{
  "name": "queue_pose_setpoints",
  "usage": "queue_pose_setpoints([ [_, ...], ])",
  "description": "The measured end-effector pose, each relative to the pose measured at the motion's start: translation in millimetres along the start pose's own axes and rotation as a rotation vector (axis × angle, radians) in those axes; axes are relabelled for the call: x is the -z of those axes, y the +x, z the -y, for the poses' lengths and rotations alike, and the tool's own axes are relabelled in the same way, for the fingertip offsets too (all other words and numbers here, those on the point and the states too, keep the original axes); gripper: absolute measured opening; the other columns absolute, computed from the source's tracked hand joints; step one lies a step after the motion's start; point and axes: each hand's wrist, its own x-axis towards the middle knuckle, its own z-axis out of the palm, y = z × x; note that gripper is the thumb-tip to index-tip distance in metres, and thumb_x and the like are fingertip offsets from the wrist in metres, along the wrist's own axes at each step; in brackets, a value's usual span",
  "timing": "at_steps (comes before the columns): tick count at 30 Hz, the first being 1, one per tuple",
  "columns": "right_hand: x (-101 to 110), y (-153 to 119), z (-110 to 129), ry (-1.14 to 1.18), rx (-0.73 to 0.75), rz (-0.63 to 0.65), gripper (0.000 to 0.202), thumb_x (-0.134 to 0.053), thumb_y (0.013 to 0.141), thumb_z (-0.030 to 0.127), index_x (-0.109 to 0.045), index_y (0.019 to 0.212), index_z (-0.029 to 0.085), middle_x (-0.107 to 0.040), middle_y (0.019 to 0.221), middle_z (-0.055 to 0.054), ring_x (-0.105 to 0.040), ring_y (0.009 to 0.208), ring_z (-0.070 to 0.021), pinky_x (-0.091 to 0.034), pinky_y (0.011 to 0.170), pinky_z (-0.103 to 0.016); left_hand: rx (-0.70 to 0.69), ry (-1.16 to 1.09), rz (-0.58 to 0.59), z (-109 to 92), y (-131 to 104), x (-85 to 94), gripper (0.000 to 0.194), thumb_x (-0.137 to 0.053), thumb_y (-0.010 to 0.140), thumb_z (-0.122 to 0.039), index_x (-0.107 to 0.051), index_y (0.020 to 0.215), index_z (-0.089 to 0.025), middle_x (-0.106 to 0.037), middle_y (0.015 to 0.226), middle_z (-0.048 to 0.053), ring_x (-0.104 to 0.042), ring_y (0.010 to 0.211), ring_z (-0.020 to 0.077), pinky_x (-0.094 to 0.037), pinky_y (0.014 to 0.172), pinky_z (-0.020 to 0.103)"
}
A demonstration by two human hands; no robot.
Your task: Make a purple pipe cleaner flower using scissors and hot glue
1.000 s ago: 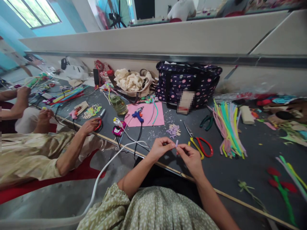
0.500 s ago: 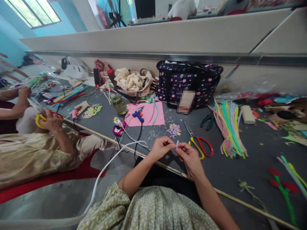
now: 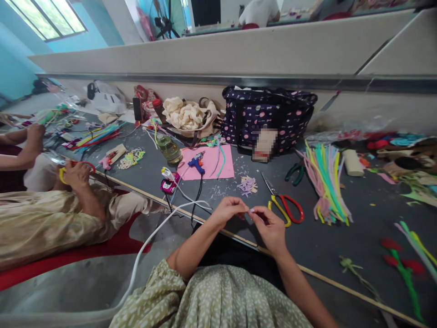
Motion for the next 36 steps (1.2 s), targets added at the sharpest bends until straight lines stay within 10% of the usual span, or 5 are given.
queue_pose_setpoints([
  [5,3.9,2.1,1.6,-0.137,0.081,0.016,0.014,-0.061,0.084,0.034,-0.069,0.085,0.023,-0.069,0.081,-0.004,-0.062,0.074,-0.0171,-0.048,0.072,-0.029,0.062,-0.078,0.032,7.9,2.4,3.7,0.037,-0.081,0.057,-0.042,-0.065,0.066,-0.010,-0.057,0.055,0.000,-0.049,0.050,0.0083,-0.048,0.059,0.027],
  [12,5.3,15.0,9.5,0.451,-0.496,0.118,0.034,-0.077,0.066,0.046,-0.060,0.073,0.018,-0.063,0.063,0.000,-0.036,0.041,-0.0051,-0.022,0.037,-0.019,-0.348,0.230,-0.027,5.2,-3.2,1.3,0.030,-0.076,0.070,-0.038,-0.071,0.086,-0.014,-0.067,0.080,0.005,-0.059,0.074,0.0131,-0.045,0.069,0.024],
  [17,4.9,13.6,10.3,0.518,-0.538,0.130,0.033,-0.079,0.064,0.044,-0.060,0.073,0.018,-0.065,0.064,0.000,-0.036,0.042,-0.0040,-0.019,0.037,-0.017,-0.570,0.379,-0.043,3.8,-2.1,1.9,0.017,-0.071,0.077,-0.033,-0.073,0.078,-0.016,-0.066,0.078,0.005,-0.060,0.075,0.0140,-0.044,0.068,0.024],
  [32,5.3,0.7,7.7,-0.072,0.027,0.059,0.015,-0.062,0.084,0.034,-0.069,0.082,0.021,-0.067,0.075,-0.001,-0.058,0.065,-0.0125,-0.045,0.064,-0.024,-0.131,0.060,0.053,6.8,1.4,3.3,0.046,-0.077,0.062,-0.053,-0.064,0.071,-0.010,-0.062,0.063,0.002,-0.054,0.056,0.0102,-0.042,0.060,0.023],
  [36,5.0,3.2,5.4,0.071,-0.146,0.078,0.018,-0.065,0.082,0.038,-0.066,0.079,0.020,-0.064,0.067,0.000,-0.054,0.056,-0.0102,-0.042,0.055,-0.022,-0.109,0.020,0.050,6.3,1.0,2.7,0.046,-0.079,0.061,-0.051,-0.065,0.071,-0.009,-0.062,0.064,0.003,-0.054,0.057,0.0099,-0.043,0.060,0.023],
])
